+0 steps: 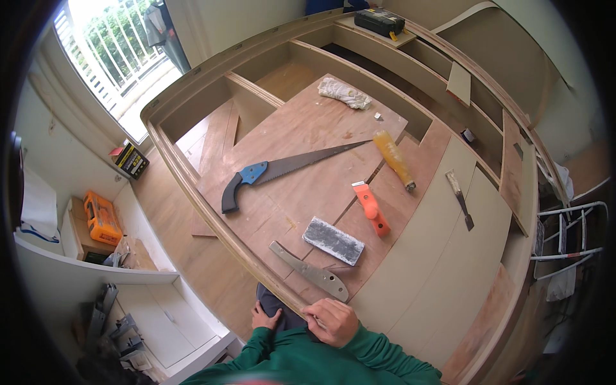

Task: The person kneels on the floor and uses a red edge banding trimmer to remove excess edge banding from a wooden furniture panel. They then switch to a yellow utility knife to trim the curved edges of the panel, peeling away the excess material.

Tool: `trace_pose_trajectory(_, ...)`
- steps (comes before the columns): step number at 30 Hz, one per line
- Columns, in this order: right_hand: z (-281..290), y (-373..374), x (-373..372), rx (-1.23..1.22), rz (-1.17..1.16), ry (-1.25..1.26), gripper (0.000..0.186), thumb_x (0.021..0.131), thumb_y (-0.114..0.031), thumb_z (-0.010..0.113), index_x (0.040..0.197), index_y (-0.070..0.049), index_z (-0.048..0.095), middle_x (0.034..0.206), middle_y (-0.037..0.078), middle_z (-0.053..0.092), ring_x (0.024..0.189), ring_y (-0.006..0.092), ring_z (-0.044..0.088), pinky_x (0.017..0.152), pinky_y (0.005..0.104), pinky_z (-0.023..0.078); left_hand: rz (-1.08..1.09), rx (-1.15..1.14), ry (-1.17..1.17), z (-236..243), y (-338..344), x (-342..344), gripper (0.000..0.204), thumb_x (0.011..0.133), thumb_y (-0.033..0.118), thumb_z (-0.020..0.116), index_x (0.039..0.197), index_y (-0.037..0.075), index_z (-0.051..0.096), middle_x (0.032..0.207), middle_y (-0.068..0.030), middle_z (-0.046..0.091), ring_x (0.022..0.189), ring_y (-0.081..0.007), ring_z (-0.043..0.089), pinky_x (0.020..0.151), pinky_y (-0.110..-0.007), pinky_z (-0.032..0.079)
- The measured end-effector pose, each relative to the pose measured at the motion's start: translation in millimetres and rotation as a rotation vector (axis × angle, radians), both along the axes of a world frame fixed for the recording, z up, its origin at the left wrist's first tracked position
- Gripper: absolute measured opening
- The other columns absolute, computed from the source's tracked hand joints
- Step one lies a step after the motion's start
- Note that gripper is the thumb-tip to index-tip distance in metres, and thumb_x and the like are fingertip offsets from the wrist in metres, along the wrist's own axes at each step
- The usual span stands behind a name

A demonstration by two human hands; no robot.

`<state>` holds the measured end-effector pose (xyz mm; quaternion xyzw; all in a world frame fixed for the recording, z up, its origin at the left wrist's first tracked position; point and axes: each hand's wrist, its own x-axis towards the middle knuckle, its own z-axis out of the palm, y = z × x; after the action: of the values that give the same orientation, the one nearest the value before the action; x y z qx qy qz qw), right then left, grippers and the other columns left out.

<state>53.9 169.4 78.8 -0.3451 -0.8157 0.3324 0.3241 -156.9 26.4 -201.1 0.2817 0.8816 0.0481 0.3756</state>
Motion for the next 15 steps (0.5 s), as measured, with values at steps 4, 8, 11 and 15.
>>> trace_pose_trajectory(4,0,-13,-1,-0.021,0.052,-0.101,0.027,0.079,-0.009,0.069,0.105,-0.006,0.064,0.091,0.007,0.063,0.082,0.0244,0.064,0.071,0.0347,0.052,0.005,0.005,-0.004,-2,-4,-1,0.106,0.068,0.070,0.068,0.149,0.016,0.026,0.143,-0.0235,0.036,0.118,-0.0462,0.051,0.094,-0.053,0.046)
trace_pose_trajectory(8,1,-23,10,-0.017,0.038,-0.225,0.037,0.080,-0.015,0.070,0.116,-0.008,0.060,0.093,0.007,0.061,0.085,0.0245,0.063,0.072,0.0356,0.052,-0.012,0.039,0.010,-5,-7,-2,0.108,0.068,0.071,0.068,0.150,0.016,0.025,0.142,-0.0249,0.036,0.119,-0.0467,0.051,0.095,-0.053,0.046)
trace_pose_trajectory(11,6,-33,19,0.007,0.090,-0.334,0.043,0.083,-0.021,0.068,0.122,-0.009,0.056,0.095,0.008,0.061,0.083,0.0252,0.063,0.071,0.0360,0.052,-0.022,0.029,-0.001,-6,-8,-3,0.108,0.067,0.072,0.067,0.150,0.017,0.024,0.142,-0.0251,0.036,0.119,-0.0466,0.051,0.096,-0.053,0.046)
trace_pose_trajectory(15,11,-47,31,0.038,0.087,-0.410,0.048,0.085,-0.024,0.066,0.128,-0.010,0.053,0.097,0.009,0.060,0.085,0.0264,0.063,0.071,0.0365,0.052,-0.033,0.021,0.014,-9,-8,-3,0.109,0.067,0.074,0.067,0.150,0.018,0.024,0.143,-0.0251,0.037,0.119,-0.0459,0.051,0.096,-0.053,0.046)
